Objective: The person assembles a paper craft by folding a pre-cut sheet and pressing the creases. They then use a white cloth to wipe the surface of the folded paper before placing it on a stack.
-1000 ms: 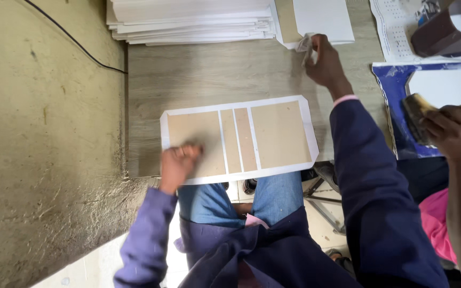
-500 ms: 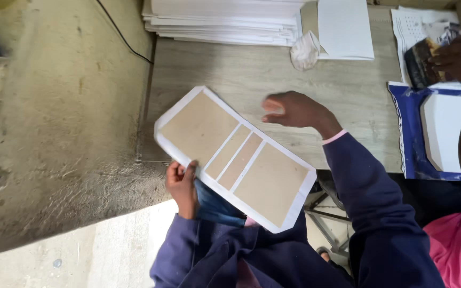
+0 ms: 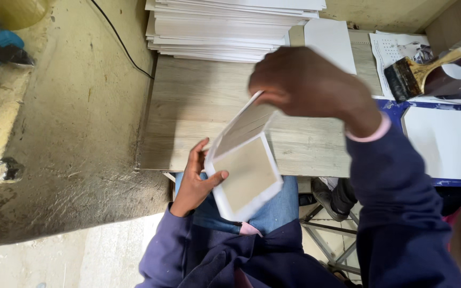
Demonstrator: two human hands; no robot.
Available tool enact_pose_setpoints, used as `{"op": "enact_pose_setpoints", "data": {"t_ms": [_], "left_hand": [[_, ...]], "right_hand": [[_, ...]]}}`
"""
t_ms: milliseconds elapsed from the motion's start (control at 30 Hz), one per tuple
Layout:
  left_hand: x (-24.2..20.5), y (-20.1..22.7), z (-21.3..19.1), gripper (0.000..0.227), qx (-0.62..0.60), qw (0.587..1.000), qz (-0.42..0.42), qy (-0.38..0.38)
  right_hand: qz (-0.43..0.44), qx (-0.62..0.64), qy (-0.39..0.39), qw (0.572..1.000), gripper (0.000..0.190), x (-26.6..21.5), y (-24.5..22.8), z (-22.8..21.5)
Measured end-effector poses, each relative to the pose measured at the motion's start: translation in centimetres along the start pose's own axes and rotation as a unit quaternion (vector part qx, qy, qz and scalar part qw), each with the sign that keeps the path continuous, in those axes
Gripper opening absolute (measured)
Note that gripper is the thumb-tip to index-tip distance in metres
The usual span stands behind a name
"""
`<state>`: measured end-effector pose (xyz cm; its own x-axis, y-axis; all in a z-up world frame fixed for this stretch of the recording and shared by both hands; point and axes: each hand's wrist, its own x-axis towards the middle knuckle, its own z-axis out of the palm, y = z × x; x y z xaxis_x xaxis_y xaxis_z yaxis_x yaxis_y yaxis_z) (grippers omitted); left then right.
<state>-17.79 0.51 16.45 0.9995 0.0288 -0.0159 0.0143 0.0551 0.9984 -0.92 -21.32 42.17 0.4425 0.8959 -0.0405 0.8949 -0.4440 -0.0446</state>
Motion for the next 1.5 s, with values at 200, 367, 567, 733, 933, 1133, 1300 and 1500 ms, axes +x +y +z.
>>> {"op": "enact_pose_setpoints", "data": {"t_ms": [200, 367, 567, 733, 933, 1133, 1300, 1500], "left_hand": [[3.5, -1.6, -4.2, 0.023, 0.238, 0.971, 0.017, 0.007], [16.5, -3.2, -9.4, 0.038, 0.319, 0.947, 0.010, 0.036], [27.4, -10.6, -11.5, 0.033, 0.566, 0.822, -0.066, -0.020], [26.1, -8.2, -3.8, 0.054, 0.640, 0.764, -0.045, -0.074], [26.5, -16.9, 3.2, 0.043, 0.567, 0.819, 0.044, -0.079], [19.8, -16.4, 5.3, 0.031, 0.615, 0.759, 0.213, 0.011], [20.0, -14.9, 5.4, 0.040, 0.628, 0.720, 0.286, 0.077], [19.6, -13.4, 5.6, 0.047, 0.591, 0.765, 0.246, 0.074]], "right_hand": [[0.127, 0.064, 0.165, 0.976, 0.013, -6.3, 9.8, 0.9], [0.235, 0.230, 0.113, 0.938, 0.026, -8.3, 23.6, 21.0], [0.338, 0.120, 0.050, 0.932, 0.054, -5.5, 24.3, 39.2], [0.216, 0.056, 0.140, 0.965, 0.070, 1.2, 19.9, 39.7], [0.247, 0.109, 0.011, 0.963, 0.079, 6.3, 14.7, 36.7], [0.280, 0.119, 0.050, 0.951, 0.066, 5.5, 12.5, 39.9], [0.266, -0.026, 0.163, 0.950, 0.022, 4.8, 7.5, 42.6], [0.237, 0.051, 0.103, 0.965, 0.029, 3.3, 10.4, 39.9]]}}
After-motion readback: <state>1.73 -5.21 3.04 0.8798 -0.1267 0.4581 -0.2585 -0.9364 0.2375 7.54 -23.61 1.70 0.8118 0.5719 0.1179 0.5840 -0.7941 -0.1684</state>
